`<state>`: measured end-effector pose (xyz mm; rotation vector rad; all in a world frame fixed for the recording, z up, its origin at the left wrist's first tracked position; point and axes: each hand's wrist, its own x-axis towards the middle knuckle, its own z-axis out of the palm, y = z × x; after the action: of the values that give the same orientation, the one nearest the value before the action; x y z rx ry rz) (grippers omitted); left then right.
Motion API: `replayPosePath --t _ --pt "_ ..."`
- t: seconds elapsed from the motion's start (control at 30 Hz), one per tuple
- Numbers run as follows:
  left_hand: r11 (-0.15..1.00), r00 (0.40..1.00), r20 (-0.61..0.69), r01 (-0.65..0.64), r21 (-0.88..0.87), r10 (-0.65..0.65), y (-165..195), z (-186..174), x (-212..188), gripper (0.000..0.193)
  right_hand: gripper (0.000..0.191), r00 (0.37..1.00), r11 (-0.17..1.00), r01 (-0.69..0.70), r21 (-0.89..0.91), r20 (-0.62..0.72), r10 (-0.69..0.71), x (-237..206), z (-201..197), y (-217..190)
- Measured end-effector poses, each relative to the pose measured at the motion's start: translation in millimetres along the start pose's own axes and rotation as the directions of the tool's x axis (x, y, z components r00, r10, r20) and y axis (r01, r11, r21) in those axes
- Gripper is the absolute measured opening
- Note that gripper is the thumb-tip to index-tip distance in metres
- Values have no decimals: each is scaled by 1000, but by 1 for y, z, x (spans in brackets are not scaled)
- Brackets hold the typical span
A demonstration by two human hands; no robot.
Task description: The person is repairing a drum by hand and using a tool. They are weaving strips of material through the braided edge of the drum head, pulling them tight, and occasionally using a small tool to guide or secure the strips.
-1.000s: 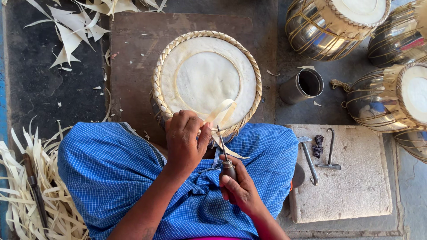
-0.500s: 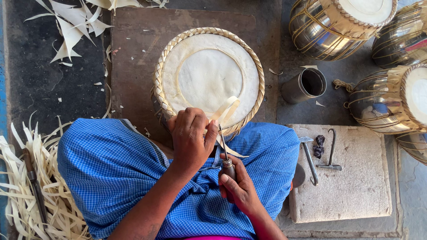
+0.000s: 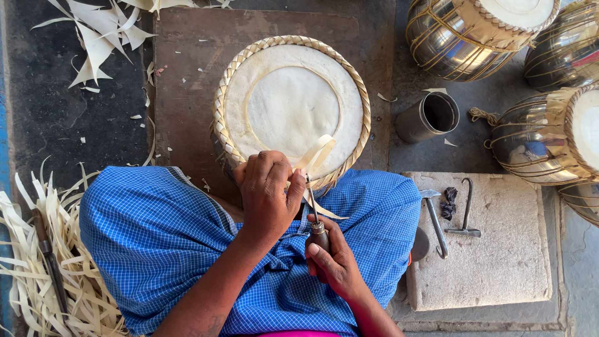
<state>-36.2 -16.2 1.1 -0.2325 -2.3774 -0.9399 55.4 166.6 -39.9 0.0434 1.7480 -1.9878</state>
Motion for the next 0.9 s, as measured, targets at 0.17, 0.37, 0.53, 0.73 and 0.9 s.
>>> replayPosePath --t 0.17,0.37,0.53,0.73,0.9 --pt "998 998 -30 -45 51 47 1 4 -2 15 61 1000 1000 -28 3 -8 28 -2 -1 0" --pt "993 993 0 -114 25 114 3 6 -3 16 53 987 981 57 184 137 -83 11 -7 -1" --pt "993 992 82 -87 -76 93 1 2 -1 14 55 957 897 -195 397 279 84 18 -3 -40" --pt "989 976 187 -94 -110 114 -4 -9 2 19 44 951 474 -170 -864 -17 310 -51 -58 -130" --pt "968 960 232 -101 -228 155 -24 -17 9 25 29 903 486 169 -858 333 274 -53 -65 -69"
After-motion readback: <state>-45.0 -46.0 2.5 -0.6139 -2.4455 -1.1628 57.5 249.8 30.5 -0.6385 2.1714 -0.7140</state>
